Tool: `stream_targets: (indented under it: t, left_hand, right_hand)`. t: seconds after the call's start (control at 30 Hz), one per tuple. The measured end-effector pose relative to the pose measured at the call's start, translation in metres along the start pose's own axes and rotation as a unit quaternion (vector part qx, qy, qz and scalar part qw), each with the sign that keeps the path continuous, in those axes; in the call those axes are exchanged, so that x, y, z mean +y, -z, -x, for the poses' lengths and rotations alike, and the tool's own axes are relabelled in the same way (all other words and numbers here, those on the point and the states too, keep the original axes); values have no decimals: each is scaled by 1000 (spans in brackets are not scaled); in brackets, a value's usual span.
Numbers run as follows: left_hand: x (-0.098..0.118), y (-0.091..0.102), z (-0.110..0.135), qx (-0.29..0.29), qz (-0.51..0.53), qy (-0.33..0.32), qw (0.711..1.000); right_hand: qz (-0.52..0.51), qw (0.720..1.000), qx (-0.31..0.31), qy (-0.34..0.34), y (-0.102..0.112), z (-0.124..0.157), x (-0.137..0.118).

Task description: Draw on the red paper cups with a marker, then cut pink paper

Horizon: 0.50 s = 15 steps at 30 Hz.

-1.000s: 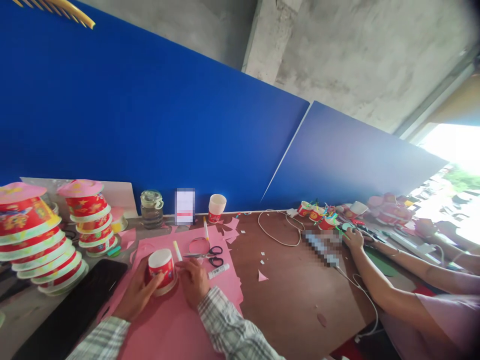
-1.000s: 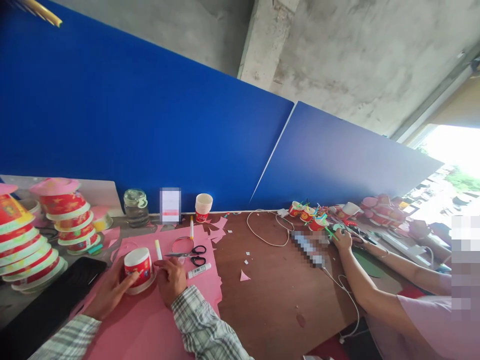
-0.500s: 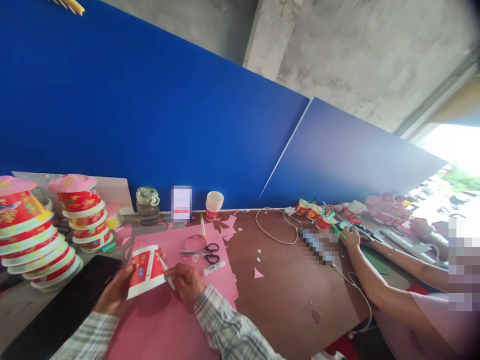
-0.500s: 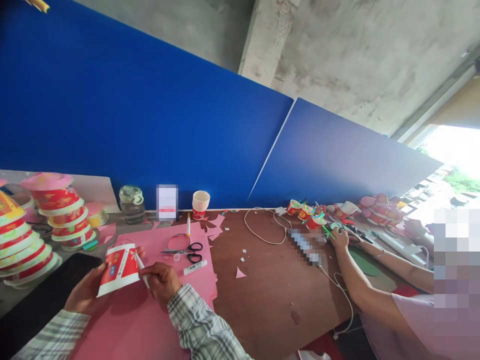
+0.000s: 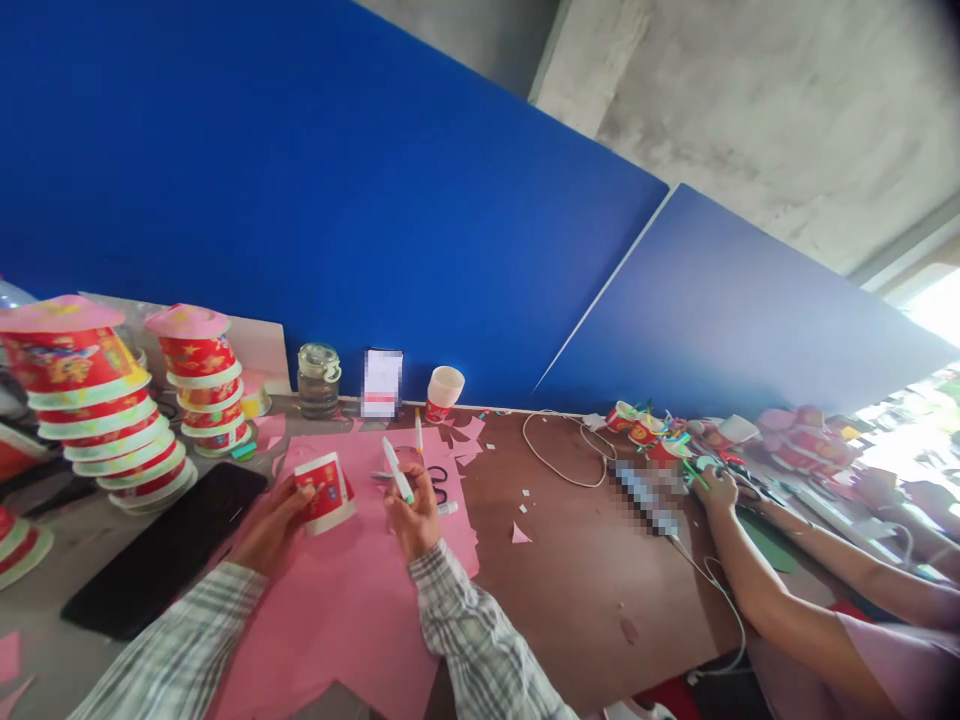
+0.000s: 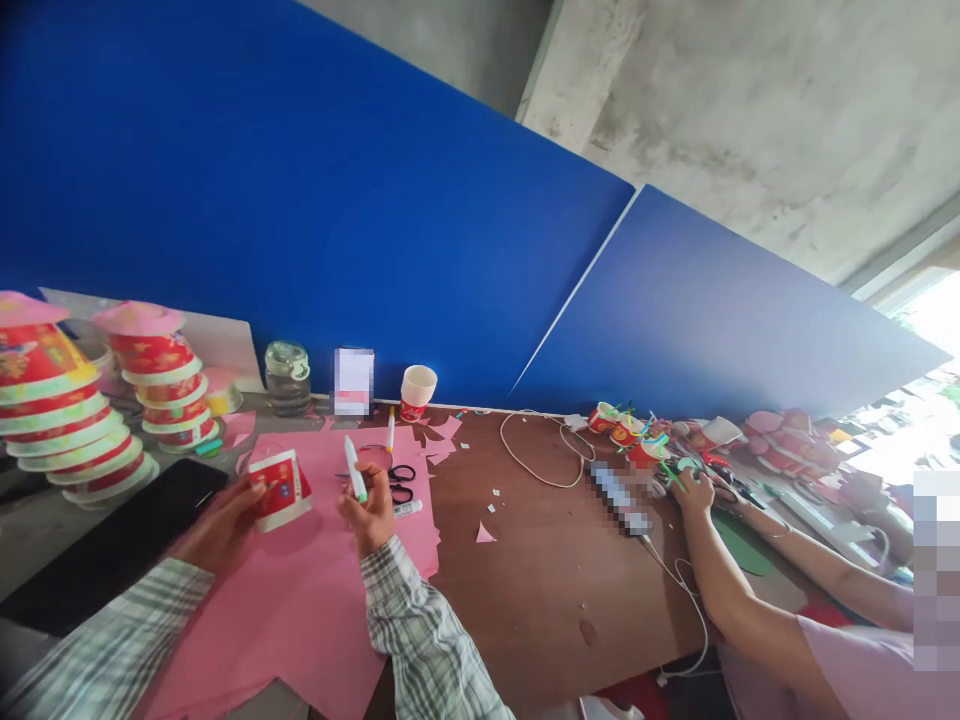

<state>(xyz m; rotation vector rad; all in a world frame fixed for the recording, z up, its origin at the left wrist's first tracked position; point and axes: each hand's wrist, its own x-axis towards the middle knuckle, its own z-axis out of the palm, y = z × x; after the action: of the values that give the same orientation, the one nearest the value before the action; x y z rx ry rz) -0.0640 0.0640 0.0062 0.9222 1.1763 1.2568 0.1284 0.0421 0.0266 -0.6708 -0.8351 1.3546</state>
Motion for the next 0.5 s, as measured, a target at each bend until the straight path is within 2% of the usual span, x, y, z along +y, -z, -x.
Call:
stream_targets:
  t: [0.1, 0.17, 0.3, 0.4, 0.5]
  left_hand:
    - [1, -15, 9, -20, 36, 44, 998]
    - [6, -20, 14, -24, 47, 63, 997]
    - [10, -20, 17, -38, 50, 73, 995]
    - [6, -18, 15, -54, 36, 73, 995]
    - [4, -18, 14, -58, 30, 69, 995]
  right_hand:
    - [30, 996, 86, 15, 2, 0, 5]
    - [20, 993, 116, 23, 2, 0, 8]
    - [-24, 995, 98, 10, 0, 1, 5]
    - [-96, 993, 63, -31, -2, 1, 0]
    - [-136, 987, 56, -69, -3, 1, -2]
